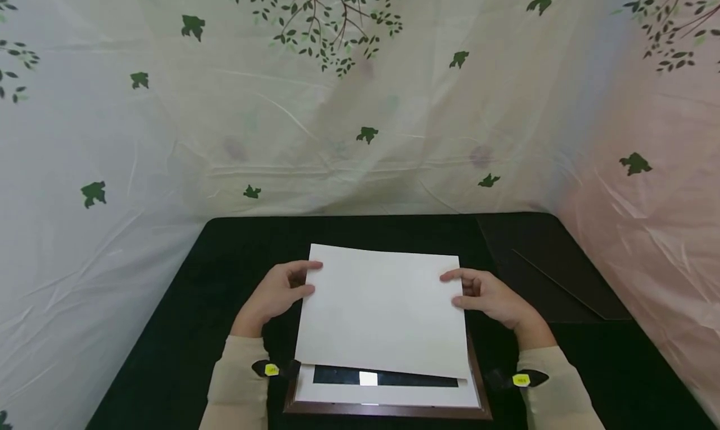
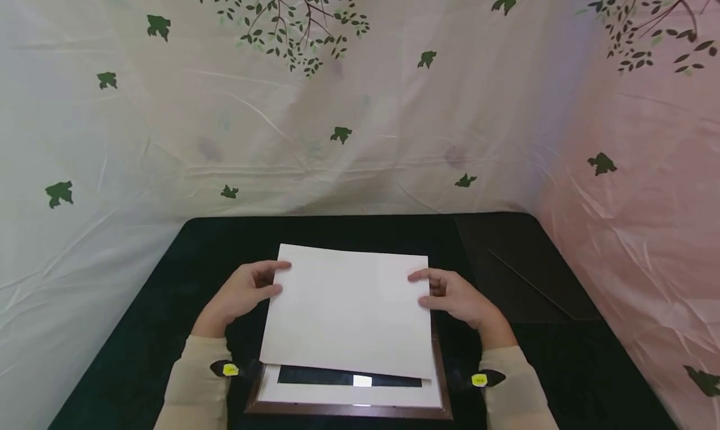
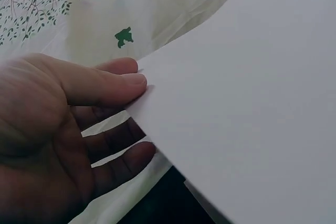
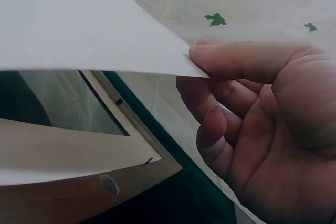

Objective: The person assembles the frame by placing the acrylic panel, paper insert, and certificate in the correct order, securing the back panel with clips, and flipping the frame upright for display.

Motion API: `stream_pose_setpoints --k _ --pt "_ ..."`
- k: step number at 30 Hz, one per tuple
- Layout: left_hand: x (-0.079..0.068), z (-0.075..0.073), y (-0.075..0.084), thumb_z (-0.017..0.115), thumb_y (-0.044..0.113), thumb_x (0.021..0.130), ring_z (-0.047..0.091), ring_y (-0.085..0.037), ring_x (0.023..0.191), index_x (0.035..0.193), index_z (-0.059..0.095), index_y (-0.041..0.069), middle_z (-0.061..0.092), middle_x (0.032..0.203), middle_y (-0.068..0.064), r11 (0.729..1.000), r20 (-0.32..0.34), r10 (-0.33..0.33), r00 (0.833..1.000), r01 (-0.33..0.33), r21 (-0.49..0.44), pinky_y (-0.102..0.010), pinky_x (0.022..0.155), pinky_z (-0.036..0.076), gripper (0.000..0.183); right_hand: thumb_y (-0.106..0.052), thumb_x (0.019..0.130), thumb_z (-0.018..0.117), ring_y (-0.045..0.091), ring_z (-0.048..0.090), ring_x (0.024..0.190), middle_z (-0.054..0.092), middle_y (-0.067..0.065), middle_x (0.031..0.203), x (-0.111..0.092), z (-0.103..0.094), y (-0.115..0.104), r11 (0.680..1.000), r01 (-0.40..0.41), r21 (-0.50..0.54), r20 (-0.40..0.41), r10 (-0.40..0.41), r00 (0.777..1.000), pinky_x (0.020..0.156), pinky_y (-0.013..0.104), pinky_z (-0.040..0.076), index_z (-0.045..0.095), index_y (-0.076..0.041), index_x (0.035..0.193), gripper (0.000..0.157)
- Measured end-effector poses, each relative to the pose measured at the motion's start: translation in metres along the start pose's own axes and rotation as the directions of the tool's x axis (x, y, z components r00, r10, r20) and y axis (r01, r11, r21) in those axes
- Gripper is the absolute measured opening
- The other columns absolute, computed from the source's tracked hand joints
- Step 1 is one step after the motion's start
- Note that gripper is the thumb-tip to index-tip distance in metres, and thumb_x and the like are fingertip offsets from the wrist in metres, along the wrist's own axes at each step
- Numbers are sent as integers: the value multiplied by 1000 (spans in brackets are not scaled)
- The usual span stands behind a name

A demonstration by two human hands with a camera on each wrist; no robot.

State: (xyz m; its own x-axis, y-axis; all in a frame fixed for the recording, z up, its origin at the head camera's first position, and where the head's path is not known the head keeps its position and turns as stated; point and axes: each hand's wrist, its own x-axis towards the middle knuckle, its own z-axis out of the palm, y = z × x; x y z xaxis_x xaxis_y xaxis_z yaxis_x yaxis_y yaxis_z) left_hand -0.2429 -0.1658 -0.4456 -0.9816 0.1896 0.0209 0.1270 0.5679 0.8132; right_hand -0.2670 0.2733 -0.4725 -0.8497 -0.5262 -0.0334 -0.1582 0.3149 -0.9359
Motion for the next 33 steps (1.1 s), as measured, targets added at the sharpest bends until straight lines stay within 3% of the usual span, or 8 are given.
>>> stream_pose_setpoints --k 5,10,19,26,33 --pt "-1 -1 -2 70 6 87 56 -21 83 125 64 27 63 94 0 1000 58 -12 998 10 30 -32 74 52 44 -16 91 68 31 56 91 56 17 121 0 -2 3 1000 -5 13 38 5 999 81 35 53 55 -8 129 42" --pt "-3 -2 -1 72 5 86 57 -21 84 127 62 28 63 93 1 998 88 -34 996 29 57 -34 77 53 48 -15 90 68 28 59 88 58 19 114 -1 -4 4 999 -15 41 99 11 995 81 34 52 54 -4 128 42" --pt "-1 -2 -5 73 5 84 57 -18 82 134 57 30 61 90 2 990 144 1 990 -21 137 -31 70 50 58 -10 89 69 17 48 72 50 13 79 -1 -6 11 1000 15 12 160 -17 987 69 31 49 57 -4 125 40" --pt "0 0 -8 75 6 82 54 -17 72 141 50 28 58 83 0 981 233 -1 973 -44 188 -30 59 48 67 -9 90 67 26 60 84 62 20 97 1 -6 17 1000 -1 28 208 -5 978 79 34 53 56 -3 125 38" --pt "-2 3 -11 77 5 80 53 -16 73 143 47 24 57 80 2 974 261 -35 965 -26 226 -29 62 49 73 -12 88 70 26 60 84 62 19 101 -1 -3 18 999 -33 13 223 30 974 80 36 52 57 -5 125 39"
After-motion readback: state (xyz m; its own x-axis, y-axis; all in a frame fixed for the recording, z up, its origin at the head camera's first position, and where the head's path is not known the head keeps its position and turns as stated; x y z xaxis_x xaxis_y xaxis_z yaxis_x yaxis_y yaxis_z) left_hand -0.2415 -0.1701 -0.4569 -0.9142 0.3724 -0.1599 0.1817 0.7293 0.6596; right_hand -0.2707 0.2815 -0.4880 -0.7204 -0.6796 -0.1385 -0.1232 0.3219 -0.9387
